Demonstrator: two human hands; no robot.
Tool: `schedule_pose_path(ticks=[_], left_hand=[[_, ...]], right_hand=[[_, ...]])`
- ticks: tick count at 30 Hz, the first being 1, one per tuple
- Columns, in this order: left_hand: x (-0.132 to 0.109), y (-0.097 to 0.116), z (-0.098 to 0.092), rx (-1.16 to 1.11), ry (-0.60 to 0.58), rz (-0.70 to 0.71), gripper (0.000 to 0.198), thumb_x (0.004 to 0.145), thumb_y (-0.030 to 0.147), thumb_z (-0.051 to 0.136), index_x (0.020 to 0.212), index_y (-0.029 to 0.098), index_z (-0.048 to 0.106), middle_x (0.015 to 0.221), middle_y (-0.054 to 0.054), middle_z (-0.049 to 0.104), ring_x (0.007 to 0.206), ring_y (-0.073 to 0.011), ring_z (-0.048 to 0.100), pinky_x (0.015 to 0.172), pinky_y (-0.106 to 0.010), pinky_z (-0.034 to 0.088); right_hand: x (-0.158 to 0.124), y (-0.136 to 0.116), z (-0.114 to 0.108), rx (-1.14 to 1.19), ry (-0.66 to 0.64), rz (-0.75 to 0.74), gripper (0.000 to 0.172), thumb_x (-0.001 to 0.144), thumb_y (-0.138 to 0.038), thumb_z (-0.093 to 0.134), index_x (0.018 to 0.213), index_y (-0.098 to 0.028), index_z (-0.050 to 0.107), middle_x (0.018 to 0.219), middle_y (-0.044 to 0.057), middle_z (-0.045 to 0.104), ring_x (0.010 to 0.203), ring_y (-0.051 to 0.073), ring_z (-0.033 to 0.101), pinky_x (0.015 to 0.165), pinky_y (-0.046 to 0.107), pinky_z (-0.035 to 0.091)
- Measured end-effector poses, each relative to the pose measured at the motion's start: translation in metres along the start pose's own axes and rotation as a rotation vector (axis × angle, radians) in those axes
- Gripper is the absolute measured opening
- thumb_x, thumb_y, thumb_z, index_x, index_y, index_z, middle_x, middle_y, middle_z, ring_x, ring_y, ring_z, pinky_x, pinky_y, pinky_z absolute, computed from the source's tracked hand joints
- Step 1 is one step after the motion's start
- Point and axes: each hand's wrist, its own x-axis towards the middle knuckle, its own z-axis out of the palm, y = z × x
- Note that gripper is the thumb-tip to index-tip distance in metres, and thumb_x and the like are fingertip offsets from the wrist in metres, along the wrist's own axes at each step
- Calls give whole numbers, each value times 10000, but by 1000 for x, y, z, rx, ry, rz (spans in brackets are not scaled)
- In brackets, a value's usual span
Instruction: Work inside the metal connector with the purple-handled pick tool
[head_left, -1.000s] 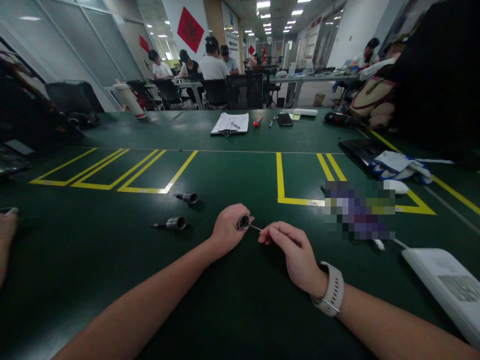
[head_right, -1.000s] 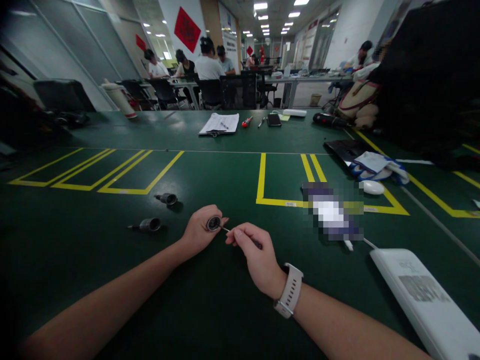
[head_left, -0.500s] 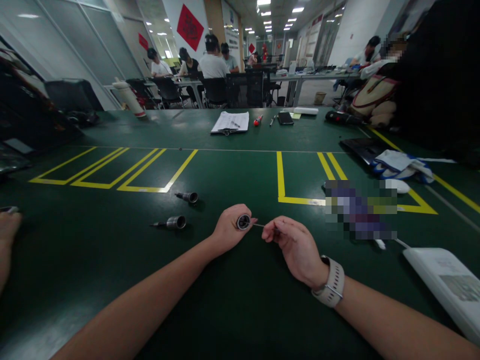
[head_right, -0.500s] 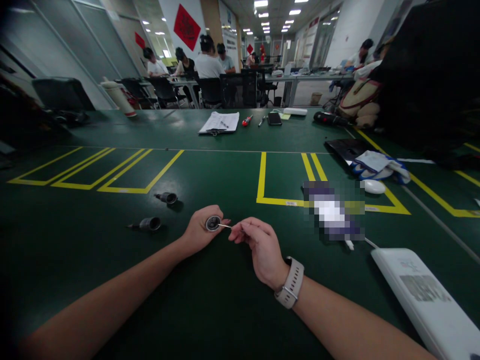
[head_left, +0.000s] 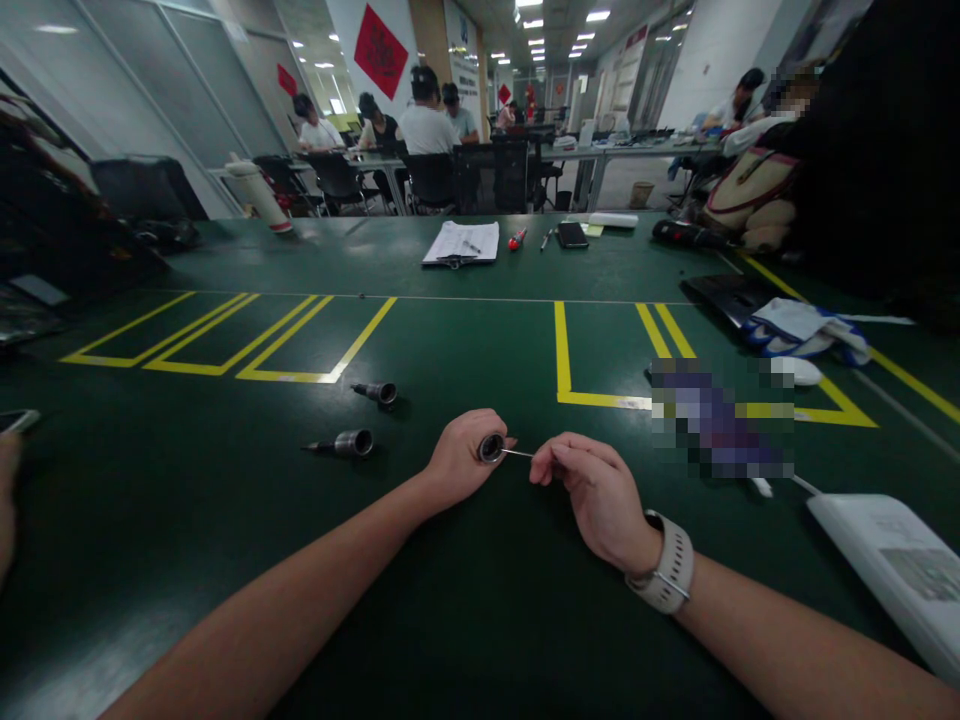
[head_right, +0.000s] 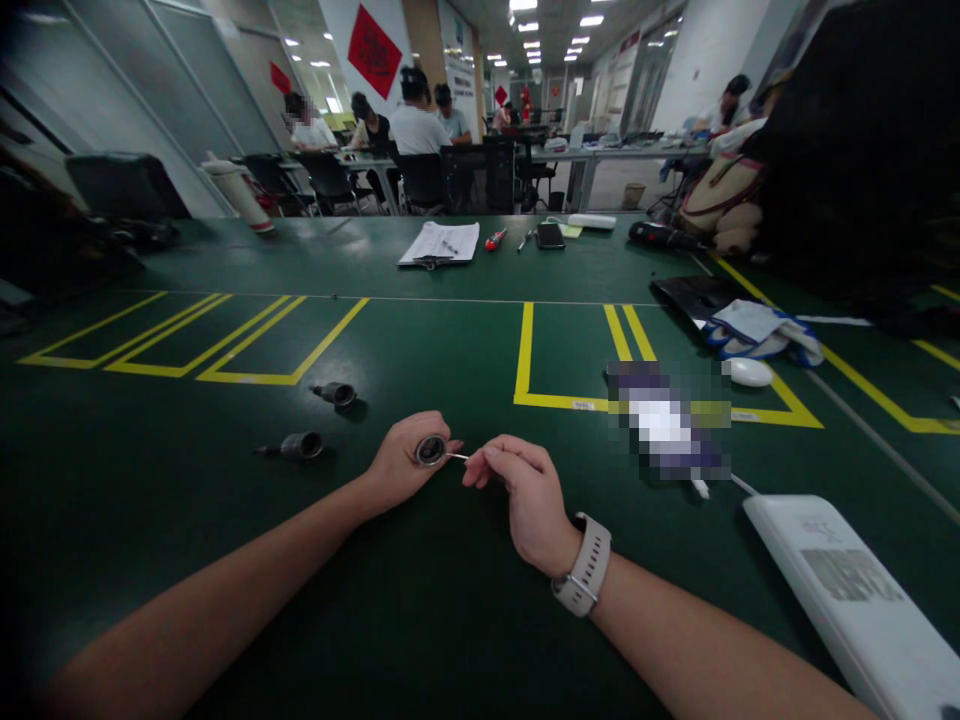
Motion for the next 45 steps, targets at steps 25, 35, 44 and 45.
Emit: schedule_pose_path(ticks=[25,35,44,45], left_hand=[[0,-1,0,-24,-8,7,241,815,255,535,606,169,450,597,28,451,557,-98,436,523,-223,331],[1,0,-1,-80,11,18,263,814,251,550,595,169,430,595,33,438,556,-95,432,536,-225,334],[2,-1,-5,142,-75,39,245,808,306,579,638,165,474,632,36,503,608,-112,477,667,-281,328],[3,-1,-5,138,-96,28,234,806,293,579,641,165,474,638,35,504,614,-114,480,662,-278,327]], right_hand=[[1,1,1,88,26,45,229,766,-186,497,603,-162,657,588,30,594,590,152,517,590,289,385],[-4,0,1,-66,30,-77,236,820,-216,483,657,-184,649,634,19,594,632,157,530,620,295,399],[-8,-5,2,-379,-48,-191,240,850,-215,474,691,-180,650,669,19,593,674,166,539,657,309,395],[-6,-4,1,-322,-40,-161,236,844,-212,480,691,-180,657,665,19,597,673,166,540,659,309,397]])
